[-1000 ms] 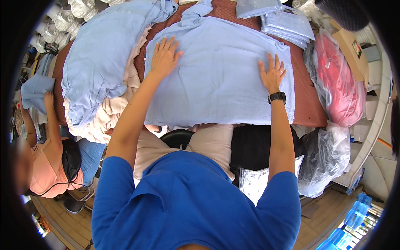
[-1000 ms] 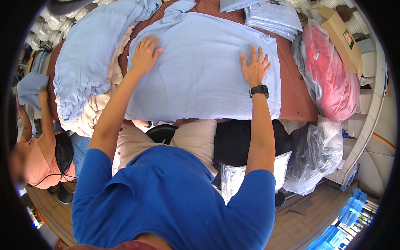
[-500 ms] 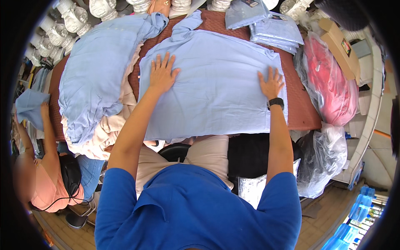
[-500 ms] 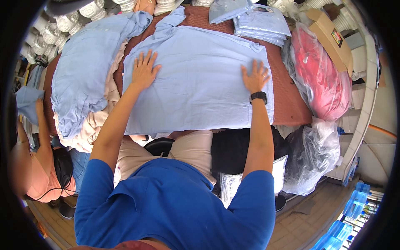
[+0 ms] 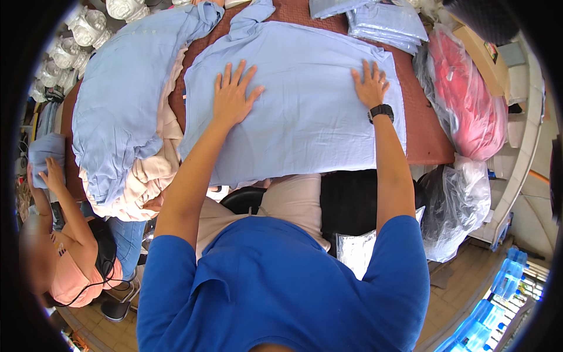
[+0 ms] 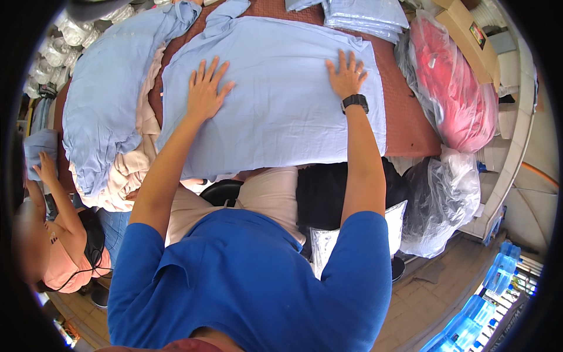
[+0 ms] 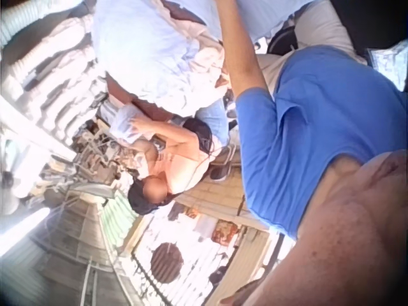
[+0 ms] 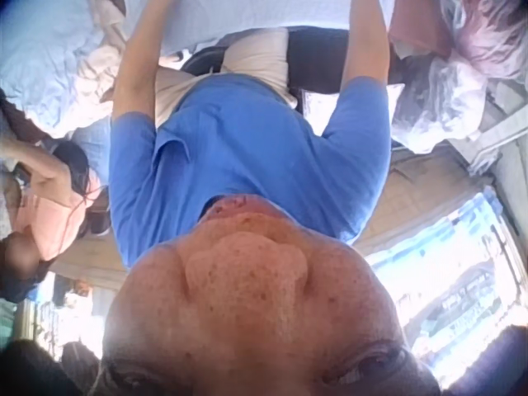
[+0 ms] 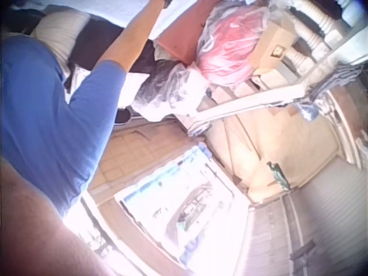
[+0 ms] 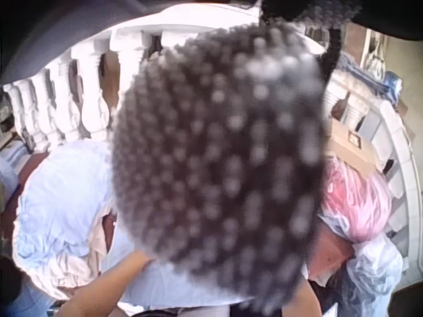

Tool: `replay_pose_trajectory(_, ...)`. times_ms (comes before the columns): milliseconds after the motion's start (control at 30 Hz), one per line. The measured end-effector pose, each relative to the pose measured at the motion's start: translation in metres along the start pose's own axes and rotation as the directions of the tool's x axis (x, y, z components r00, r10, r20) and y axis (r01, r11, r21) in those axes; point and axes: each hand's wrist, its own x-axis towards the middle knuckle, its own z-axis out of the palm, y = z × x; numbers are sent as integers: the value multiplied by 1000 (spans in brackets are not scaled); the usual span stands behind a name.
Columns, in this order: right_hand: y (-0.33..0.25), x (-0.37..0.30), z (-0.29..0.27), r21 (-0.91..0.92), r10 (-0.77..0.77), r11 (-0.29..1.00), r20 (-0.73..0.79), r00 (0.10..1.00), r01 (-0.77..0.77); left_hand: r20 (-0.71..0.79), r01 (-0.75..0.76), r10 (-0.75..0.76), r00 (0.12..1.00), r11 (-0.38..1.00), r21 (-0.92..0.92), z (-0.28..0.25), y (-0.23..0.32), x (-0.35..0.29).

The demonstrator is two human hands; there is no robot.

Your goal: The person packages a folded light blue shirt by placing it into a clear plastic bag, seals the bag, and then picks up another light blue shirt and spreads it out on the table to begin folding.

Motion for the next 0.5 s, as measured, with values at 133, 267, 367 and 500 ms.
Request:
replay_pose_trajectory(133,-80,-74,-40,162,-246,958,54,968,235,-15,15,-14,1000,1000,24,0,-3,0)
replay_pose_trajectory(267,-67,-138,-66,59,-175,984,104,979,169,-33,0,1,999,999,33,5,-4,1)
replay_pose_trajectory(367,16,-151,-60,-144,196,970,-2,981,-194,-59,-26,27,998,999,19,9,-4,4)
replay_pose_trajectory(500,123,-177,-83,-105,307,946,-25,951,-308,-72,-68,66,995,998,-16,21,-19,6)
